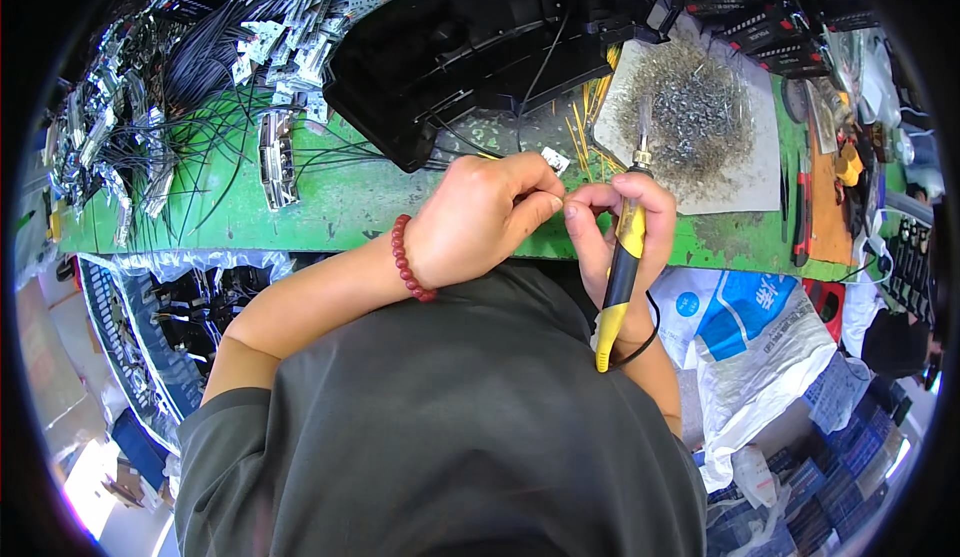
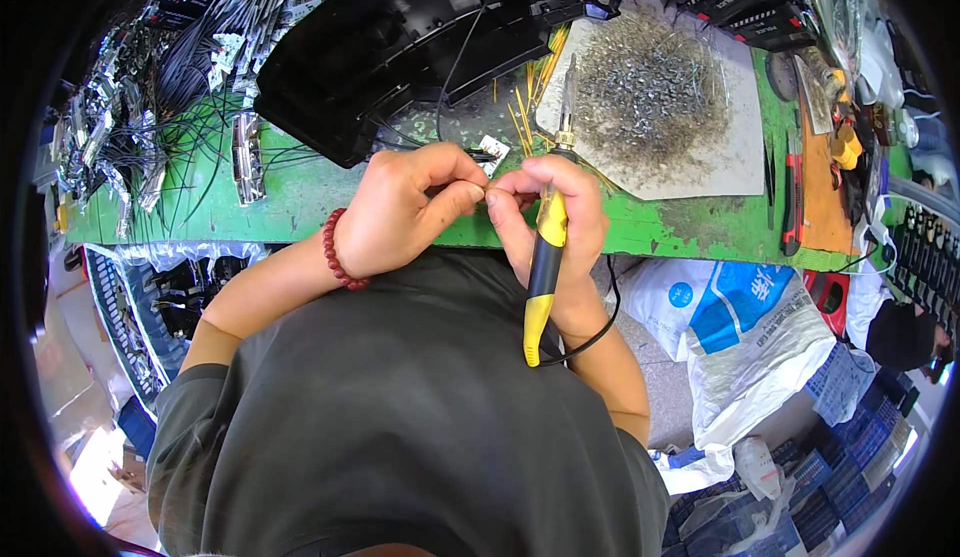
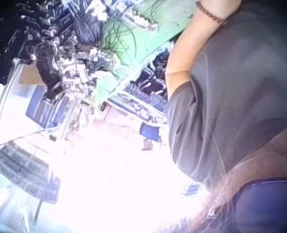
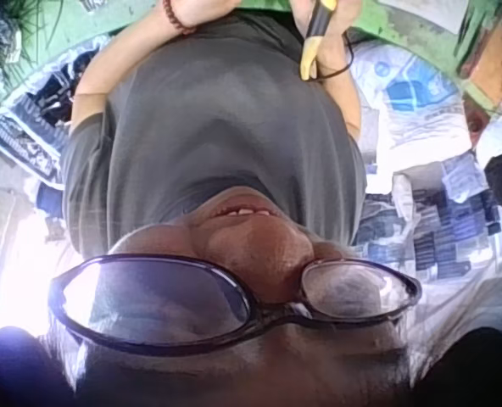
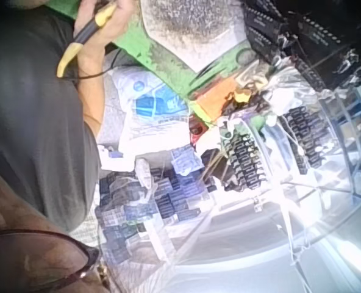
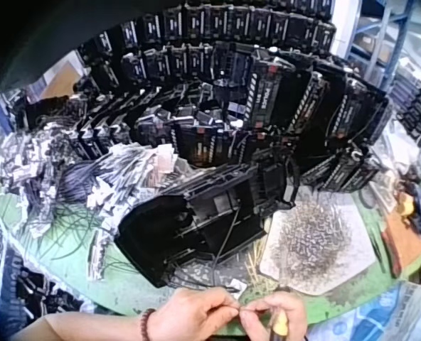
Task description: Soldering wires to circuit boards and assembling them into plastic housings.
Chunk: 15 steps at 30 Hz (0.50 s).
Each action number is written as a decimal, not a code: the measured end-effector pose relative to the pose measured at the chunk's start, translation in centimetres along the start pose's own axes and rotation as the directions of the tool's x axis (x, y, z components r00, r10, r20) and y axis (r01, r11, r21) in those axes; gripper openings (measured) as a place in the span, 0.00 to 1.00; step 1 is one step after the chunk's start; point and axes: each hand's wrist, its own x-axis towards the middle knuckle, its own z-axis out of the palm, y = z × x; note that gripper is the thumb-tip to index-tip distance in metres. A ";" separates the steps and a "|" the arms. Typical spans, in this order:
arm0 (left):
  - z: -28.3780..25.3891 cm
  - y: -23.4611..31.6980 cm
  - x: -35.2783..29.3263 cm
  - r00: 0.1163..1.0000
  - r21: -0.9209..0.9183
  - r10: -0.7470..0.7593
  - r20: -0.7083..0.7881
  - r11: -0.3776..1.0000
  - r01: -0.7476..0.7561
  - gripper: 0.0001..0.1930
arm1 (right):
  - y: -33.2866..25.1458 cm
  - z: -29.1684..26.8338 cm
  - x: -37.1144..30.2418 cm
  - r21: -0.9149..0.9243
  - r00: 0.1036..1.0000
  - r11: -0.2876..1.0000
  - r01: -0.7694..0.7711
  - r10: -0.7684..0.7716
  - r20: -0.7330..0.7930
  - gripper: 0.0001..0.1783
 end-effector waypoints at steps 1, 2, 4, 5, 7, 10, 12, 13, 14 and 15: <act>-0.1 0.1 0.1 1.000 0.000 0.000 0.000 1.000 0.000 0.03 | 0.0 0.1 -0.1 0.000 1.000 1.000 0.000 0.000 0.000 0.28; -0.3 0.2 0.2 1.000 -0.017 -0.003 -0.020 1.000 0.003 0.04 | 0.1 0.3 -0.2 0.058 0.999 0.998 -0.032 0.034 -0.030 0.28; -1.0 0.5 0.4 0.999 -0.031 -0.047 0.014 0.998 0.048 0.04 | -0.1 0.3 -0.2 0.187 0.989 0.975 -0.123 0.136 -0.057 0.27; -1.0 0.1 0.5 0.999 -0.031 -0.047 0.012 0.998 0.048 0.04 | -0.3 0.1 -0.2 0.254 0.978 0.950 -0.181 0.200 -0.050 0.27; -0.9 -0.5 0.8 0.995 -0.260 -0.064 0.071 0.962 0.081 0.06 | -0.4 -0.1 0.0 0.292 0.973 0.934 -0.207 0.227 -0.034 0.26; -1.7 0.5 1.1 0.945 -0.332 -0.236 0.225 0.894 0.302 0.06 | -0.6 -0.6 0.2 0.400 0.972 0.890 -0.220 0.236 0.009 0.25; -1.8 0.6 1.1 0.944 -0.356 -0.217 0.250 0.886 0.297 0.06 | -0.2 -0.6 0.0 0.381 0.979 0.904 -0.193 0.201 0.019 0.26; -1.9 0.5 1.2 0.941 -0.379 -0.197 0.273 0.878 0.294 0.07 | -0.1 -0.6 0.0 0.363 0.986 0.917 -0.165 0.165 0.030 0.26; -1.9 0.4 1.2 0.942 -0.380 -0.196 0.272 0.877 0.293 0.07 | -0.1 -0.6 0.0 0.362 0.986 0.917 -0.164 0.165 0.031 0.26; -1.9 0.3 1.2 0.938 -0.403 -0.184 0.295 0.866 0.296 0.06 | -0.2 -0.5 0.1 0.331 0.986 0.929 -0.165 0.167 0.023 0.27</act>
